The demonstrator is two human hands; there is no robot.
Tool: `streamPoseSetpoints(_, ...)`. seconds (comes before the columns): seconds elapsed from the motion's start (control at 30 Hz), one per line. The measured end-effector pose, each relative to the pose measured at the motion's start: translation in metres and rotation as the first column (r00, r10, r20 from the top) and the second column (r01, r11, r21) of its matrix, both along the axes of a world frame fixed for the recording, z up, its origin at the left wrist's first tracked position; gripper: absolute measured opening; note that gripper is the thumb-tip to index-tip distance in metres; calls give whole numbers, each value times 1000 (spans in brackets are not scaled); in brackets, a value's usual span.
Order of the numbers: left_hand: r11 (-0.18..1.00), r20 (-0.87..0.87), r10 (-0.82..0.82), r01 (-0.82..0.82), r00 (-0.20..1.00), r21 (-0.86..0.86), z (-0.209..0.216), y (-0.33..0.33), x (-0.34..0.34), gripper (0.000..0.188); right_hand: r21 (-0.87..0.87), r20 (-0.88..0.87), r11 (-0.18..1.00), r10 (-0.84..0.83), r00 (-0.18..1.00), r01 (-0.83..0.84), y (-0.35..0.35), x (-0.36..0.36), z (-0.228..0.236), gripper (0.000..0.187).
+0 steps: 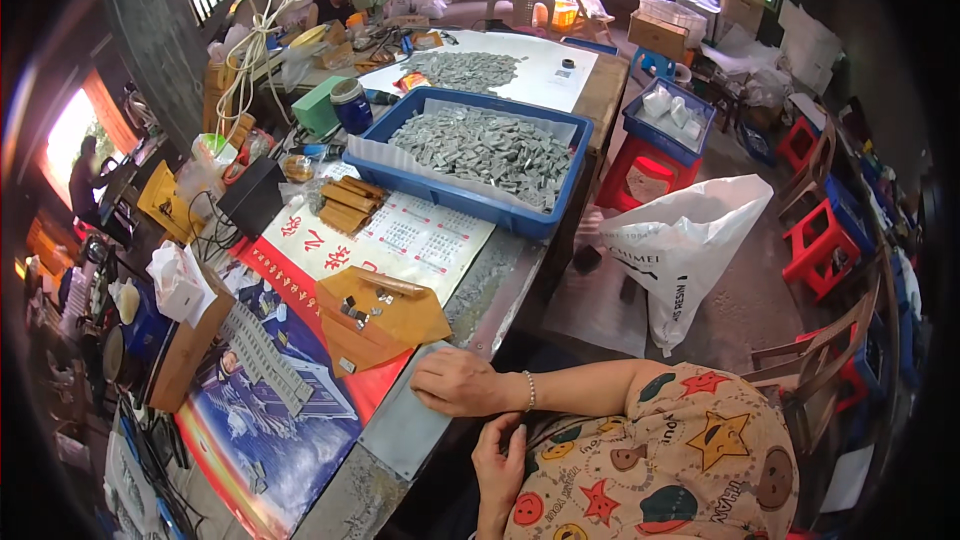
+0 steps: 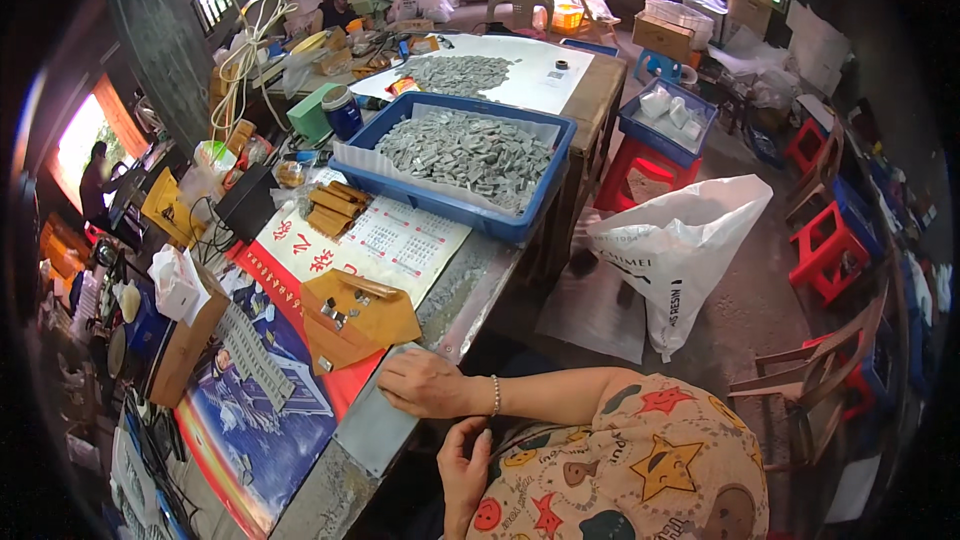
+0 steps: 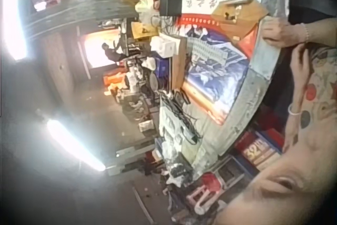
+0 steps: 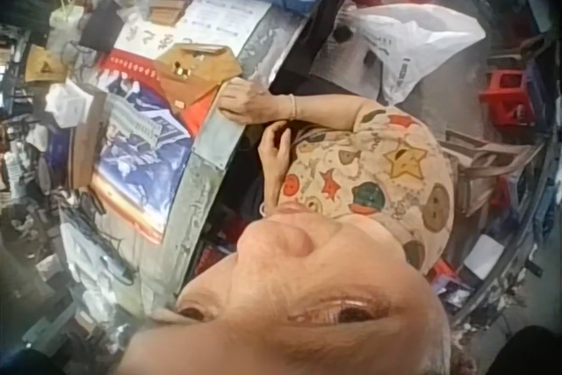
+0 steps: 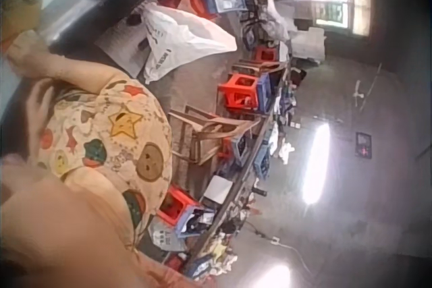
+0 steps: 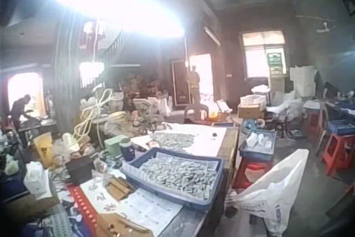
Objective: Assembling small plastic and metal hardware components at a workbench.
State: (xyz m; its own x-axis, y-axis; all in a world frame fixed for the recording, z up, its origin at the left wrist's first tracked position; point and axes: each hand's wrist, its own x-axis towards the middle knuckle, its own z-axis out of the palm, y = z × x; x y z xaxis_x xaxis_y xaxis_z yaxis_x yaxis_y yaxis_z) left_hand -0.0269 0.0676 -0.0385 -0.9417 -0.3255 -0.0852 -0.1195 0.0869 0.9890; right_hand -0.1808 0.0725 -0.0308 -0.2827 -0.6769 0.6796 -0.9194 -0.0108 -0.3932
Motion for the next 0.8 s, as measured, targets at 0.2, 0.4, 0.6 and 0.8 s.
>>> streamPoseSetpoints(0.2, 999, -41, 31, -32, 999, -29, -12, -3, 4, 18, 10, 23, 999, 31, 999, -31, -3, -2, 1, 11)
streamPoseSetpoints(0.4, 997, -88, 0, -7, 996, -81, 0, -22, 13, 18, 53, -26, 998, -26, 999, 27, -9, -6, -8, 16)
streamPoseSetpoints(0.6, 998, -35, 62, -62, 997, 22, 18, -46, 57, 19, 33, 30, 999, -43, 999, 42, -13, 9, -1, 15)
streamPoseSetpoints(0.8, 840, -94, 435, -441, 896, -315, 54, -100, 110, 13, 57, 46, 998, -15, 999, 13, -14, 13, 7, 14)
